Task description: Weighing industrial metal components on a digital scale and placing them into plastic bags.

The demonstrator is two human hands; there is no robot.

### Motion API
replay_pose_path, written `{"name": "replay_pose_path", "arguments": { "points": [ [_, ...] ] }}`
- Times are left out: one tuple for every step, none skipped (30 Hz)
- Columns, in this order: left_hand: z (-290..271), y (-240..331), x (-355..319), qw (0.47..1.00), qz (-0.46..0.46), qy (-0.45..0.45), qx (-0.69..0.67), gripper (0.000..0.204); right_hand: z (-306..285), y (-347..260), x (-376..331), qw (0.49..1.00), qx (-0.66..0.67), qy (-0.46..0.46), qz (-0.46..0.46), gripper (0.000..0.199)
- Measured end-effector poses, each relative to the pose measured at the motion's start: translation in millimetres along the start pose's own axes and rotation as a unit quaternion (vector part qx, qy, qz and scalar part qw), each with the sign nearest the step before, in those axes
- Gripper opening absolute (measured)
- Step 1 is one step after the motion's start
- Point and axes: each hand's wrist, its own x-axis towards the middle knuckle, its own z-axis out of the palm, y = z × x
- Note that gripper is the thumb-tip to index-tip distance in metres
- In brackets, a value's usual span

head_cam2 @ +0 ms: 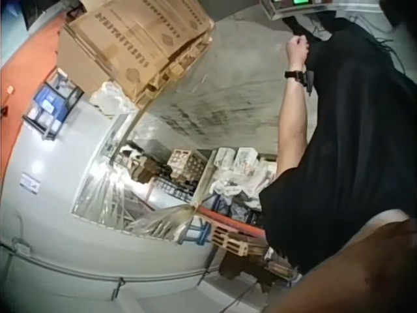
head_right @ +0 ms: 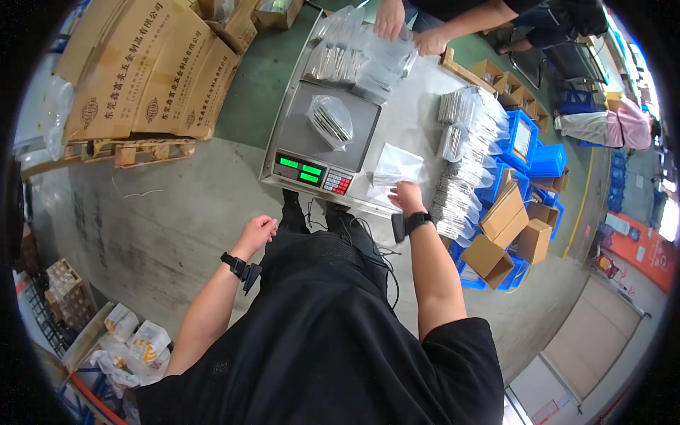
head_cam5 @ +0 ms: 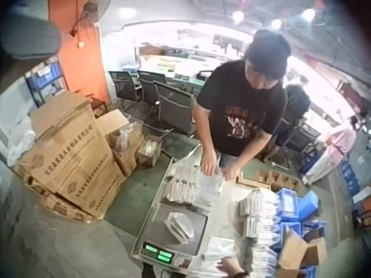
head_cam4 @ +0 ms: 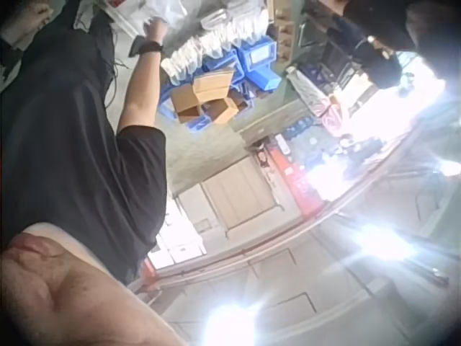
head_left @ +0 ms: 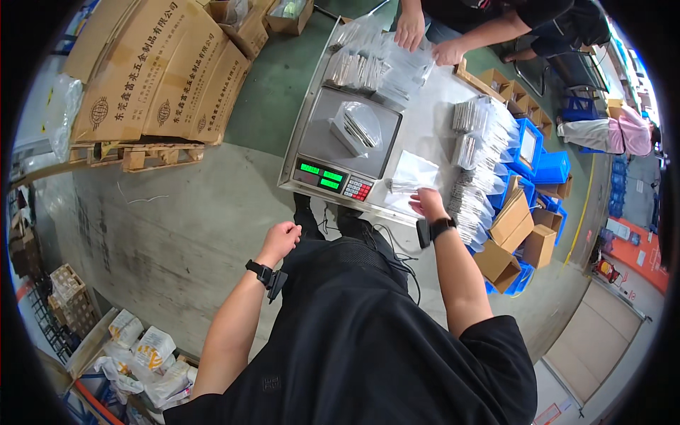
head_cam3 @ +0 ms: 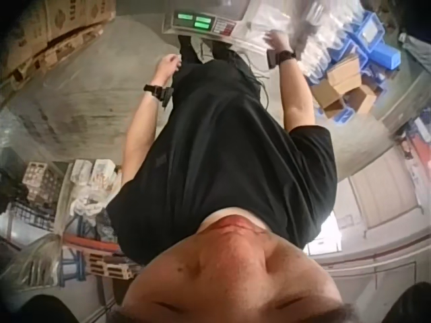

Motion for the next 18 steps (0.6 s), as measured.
{"name": "replay_pose_path", "arguments": {
  "points": [
    [-0.7,3.2,5.3,1.0,0.008,-0.006,-0.001,0.029,-7.4,-8.9,-21.6,0.988,-0.133,0.01,-0.071,0.027],
    [-3.3,2.4,7.8,1.0,0.012,-0.007,-0.003,0.029,-10.1,-15.6,-37.4,0.988,-0.136,0.016,-0.077,0.027],
    [-6.9,1.2,9.6,1.0,0.014,-0.007,-0.005,0.029,-10.4,-21.8,-52.5,0.959,-0.218,0.041,-0.178,0.028],
    [-9.8,2.8,12.7,1.0,0.021,-0.013,-0.006,0.029,-13.8,-28.0,-68.2,0.913,-0.294,0.07,-0.274,0.029],
    [-15.6,1.4,13.5,1.0,0.022,-0.008,-0.008,0.029,-9.2,-39.1,-86.0,0.85,-0.368,0.092,-0.365,0.03],
    [-22.1,-0.1,14.1,1.0,0.023,-0.004,-0.01,0.029,-2.2,-51.5,-102.8,0.848,-0.369,0.094,-0.368,0.03],
    [-29.3,-2.6,14.2,1.0,0.023,0.002,-0.012,0.029,15.1,-69.5,-128.5,0.831,-0.358,0.07,-0.419,0.031],
    [-35.8,-5.3,15.7,1.0,0.027,0.0,-0.014,0.029,31.2,-84.3,-149.4,0.812,-0.346,0.047,-0.468,0.032],
    [-41.9,-8.6,17.4,0.999,0.034,0.0,-0.014,0.029,45.5,-96.8,-163.0,0.81,-0.347,0.052,-0.47,0.032],
    [-48.3,-12.5,18.7,0.999,0.041,0.001,-0.013,0.029,61.0,-109.1,-173.2,0.769,-0.369,0.03,-0.522,0.035],
    [-54.0,-14.9,20.3,0.999,0.047,0.001,-0.012,0.029,74.9,-117.6,-178.1,0.724,-0.39,0.009,-0.569,0.038],
    [-59.7,-15.8,22.8,0.999,0.051,-0.003,-0.013,0.029,88.8,-123.3,-178.9,0.723,-0.392,0.014,-0.569,0.038],
    [-65.7,-17.2,25.2,0.998,0.049,-0.005,-0.024,0.029,102.8,-129.0,-178.8,0.676,-0.429,0.025,-0.598,0.041],
    [-72.4,-19.4,26.7,0.998,0.045,-0.004,-0.035,0.029,115.7,-134.8,-177.0,0.627,-0.465,0.033,-0.624,0.044],
    [-78.1,-21.2,27.0,0.998,0.041,-0.003,-0.046,0.029,125.9,-139.6,-175.0,0.626,-0.468,0.033,-0.623,0.044],
    [-83.3,-22.5,28.8,0.998,0.04,-0.005,-0.049,0.029,135.8,-143.5,-172.0,0.623,-0.491,0.045,-0.607,0.047],
    [-89.6,-23.8,29.4,0.998,0.04,0.001,-0.052,0.029,145.9,-144.9,-169.0,0.62,-0.515,0.055,-0.59,0.05],
    [-95.7,-25.5,29.7,0.998,0.039,0.006,-0.056,0.029,154.8,-145.1,-166.7,0.617,-0.538,0.064,-0.571,0.053]
  ]
}}
